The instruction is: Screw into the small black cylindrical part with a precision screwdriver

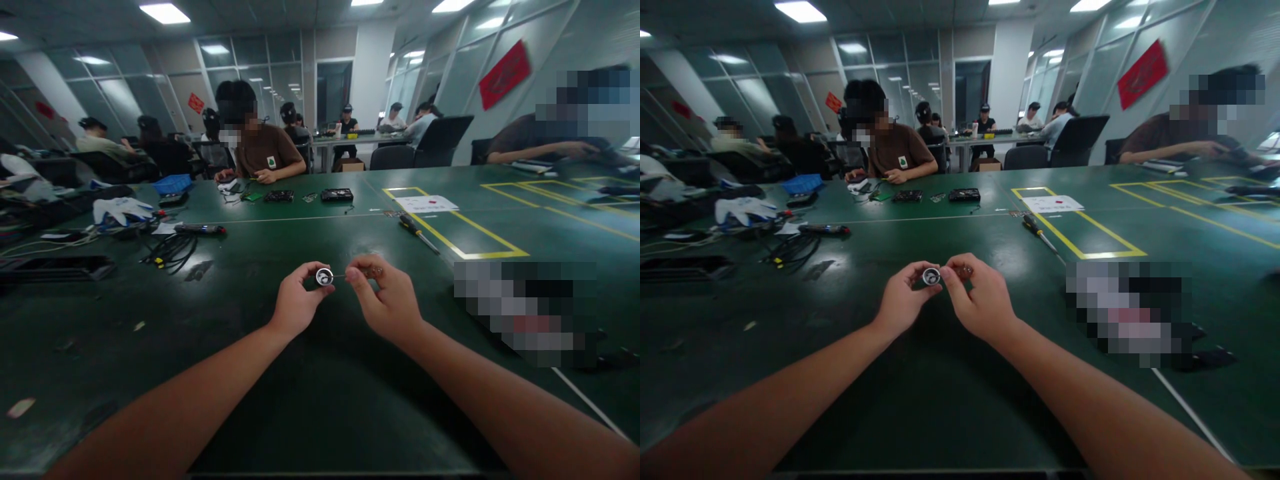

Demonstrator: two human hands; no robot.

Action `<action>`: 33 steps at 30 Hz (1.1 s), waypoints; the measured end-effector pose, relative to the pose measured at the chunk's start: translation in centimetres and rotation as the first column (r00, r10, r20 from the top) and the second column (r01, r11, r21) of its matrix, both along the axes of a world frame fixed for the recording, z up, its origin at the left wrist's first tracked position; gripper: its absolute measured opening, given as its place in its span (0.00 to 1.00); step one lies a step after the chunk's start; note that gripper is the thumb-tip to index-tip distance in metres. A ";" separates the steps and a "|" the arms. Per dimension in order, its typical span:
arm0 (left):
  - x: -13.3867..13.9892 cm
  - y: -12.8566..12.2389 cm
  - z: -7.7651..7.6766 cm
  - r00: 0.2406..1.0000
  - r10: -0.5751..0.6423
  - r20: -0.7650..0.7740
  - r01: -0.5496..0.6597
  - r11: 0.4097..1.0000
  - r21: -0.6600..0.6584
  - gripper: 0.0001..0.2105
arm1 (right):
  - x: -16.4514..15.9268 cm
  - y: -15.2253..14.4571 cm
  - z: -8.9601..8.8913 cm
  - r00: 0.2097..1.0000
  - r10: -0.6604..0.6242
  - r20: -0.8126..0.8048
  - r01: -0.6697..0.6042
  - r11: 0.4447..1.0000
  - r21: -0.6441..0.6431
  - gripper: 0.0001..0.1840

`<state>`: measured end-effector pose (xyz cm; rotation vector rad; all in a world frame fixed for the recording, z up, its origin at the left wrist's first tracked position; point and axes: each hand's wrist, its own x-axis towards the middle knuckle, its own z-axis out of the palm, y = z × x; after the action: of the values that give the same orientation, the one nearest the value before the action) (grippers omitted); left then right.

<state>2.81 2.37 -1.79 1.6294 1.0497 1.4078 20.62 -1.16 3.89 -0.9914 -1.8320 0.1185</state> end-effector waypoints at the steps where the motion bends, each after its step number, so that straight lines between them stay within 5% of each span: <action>1: 0.0 0.0 0.1 1.000 0.003 -0.005 -0.003 1.000 0.005 0.15 | 0.0 0.0 0.0 1.000 -0.002 0.010 0.002 1.000 -0.008 0.08; 11: -0.2 -0.3 0.7 0.978 0.140 -0.152 -0.125 0.986 0.109 0.14 | 0.0 0.0 0.4 0.994 0.056 0.094 -0.054 0.998 -0.022 0.08; 17: -0.2 -0.4 0.7 0.963 0.180 -0.200 -0.151 0.977 0.151 0.18 | 0.0 0.9 -0.2 0.971 0.028 -0.237 -0.095 0.955 -0.280 0.14; 27: -0.5 -0.5 1.1 0.949 0.217 -0.228 -0.162 0.958 0.236 0.19 | -0.1 2.8 -1.0 0.582 -0.074 -0.810 -0.479 0.774 -0.414 0.20; 29: -0.5 -0.5 1.1 0.943 0.230 -0.239 -0.169 0.954 0.249 0.18 | 0.0 2.6 -0.9 0.618 -0.038 -0.785 -0.430 0.820 -0.377 0.20; 33: -0.6 -0.4 1.1 0.936 0.250 -0.249 -0.192 0.952 0.237 0.18 | 0.2 1.7 -0.7 0.835 0.073 -0.546 -0.269 0.919 -0.289 0.17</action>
<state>2.25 1.94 -0.73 1.9542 1.3175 1.5079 20.85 0.58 3.20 -0.9140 -1.4009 0.7884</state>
